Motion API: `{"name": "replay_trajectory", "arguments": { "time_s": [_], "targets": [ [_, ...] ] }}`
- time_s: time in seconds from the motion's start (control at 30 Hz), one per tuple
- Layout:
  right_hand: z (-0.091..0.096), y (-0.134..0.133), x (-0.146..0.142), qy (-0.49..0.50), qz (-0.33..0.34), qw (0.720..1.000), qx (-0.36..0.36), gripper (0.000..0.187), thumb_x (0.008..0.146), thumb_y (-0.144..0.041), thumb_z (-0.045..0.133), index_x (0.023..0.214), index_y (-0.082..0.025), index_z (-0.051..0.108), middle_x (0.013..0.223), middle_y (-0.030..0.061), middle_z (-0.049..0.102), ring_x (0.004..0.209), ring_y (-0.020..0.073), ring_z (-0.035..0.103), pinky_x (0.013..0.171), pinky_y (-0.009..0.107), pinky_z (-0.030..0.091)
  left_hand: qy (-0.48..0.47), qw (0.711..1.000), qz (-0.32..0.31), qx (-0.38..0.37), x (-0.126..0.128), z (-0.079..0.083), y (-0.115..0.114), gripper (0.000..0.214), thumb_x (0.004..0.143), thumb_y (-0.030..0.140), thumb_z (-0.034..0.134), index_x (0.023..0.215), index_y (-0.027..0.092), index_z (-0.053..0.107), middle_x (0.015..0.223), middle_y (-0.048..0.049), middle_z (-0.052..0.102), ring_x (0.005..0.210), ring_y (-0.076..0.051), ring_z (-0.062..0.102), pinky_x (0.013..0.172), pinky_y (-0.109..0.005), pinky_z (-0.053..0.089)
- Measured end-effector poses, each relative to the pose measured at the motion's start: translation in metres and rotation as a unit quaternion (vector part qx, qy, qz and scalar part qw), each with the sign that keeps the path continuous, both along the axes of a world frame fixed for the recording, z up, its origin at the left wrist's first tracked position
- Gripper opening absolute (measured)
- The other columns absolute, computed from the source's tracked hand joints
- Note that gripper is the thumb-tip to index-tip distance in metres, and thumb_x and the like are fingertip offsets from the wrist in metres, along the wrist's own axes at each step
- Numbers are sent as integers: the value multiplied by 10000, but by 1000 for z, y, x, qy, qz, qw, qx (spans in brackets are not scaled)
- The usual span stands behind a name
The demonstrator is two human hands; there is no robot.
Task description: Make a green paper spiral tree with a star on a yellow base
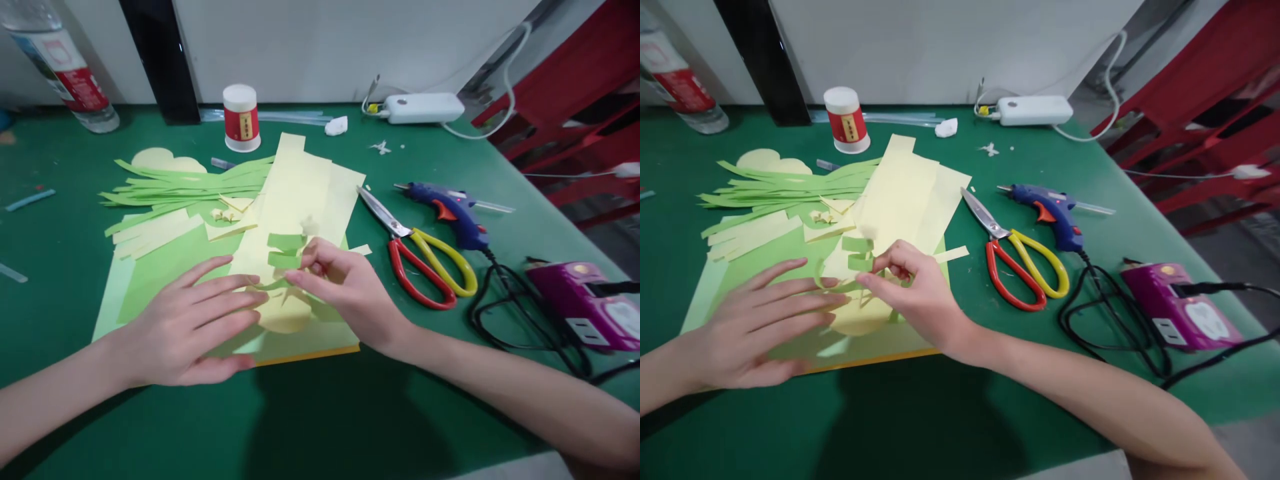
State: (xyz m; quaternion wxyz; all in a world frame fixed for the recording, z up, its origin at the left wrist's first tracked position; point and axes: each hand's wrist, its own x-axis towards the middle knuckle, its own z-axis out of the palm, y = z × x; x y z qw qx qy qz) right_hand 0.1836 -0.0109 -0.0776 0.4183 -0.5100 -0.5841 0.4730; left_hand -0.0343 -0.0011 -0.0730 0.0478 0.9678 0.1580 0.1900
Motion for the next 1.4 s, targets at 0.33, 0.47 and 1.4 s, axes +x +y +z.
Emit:
{"name": "replay_trajectory", "arguments": {
  "time_s": [0.33,0.47,1.4],
  "targets": [
    [42,28,12,45,46,996,-58,184,748,-327,618,720,-146,604,681,-10,541,606,74,440,540,205,345,-142,981,124,-39,36,40,7,85,800,181,596,767,215,667,683,18,728,594,-127,669,537,-207,520],
    [60,35,22,-60,-47,979,191,180,843,-255,494,786,-157,634,738,1,586,644,79,465,561,208,355,-234,909,268,-216,45,54,11,69,710,269,701,664,223,682,617,53,702,483,-101,609,426,-179,467],
    [80,30,29,-190,103,972,87,173,674,-270,668,552,-157,625,511,-20,518,468,70,402,395,217,253,-278,850,239,-379,53,63,21,55,716,214,681,721,181,637,717,34,676,583,-86,611,509,-155,500]
  ]
}}
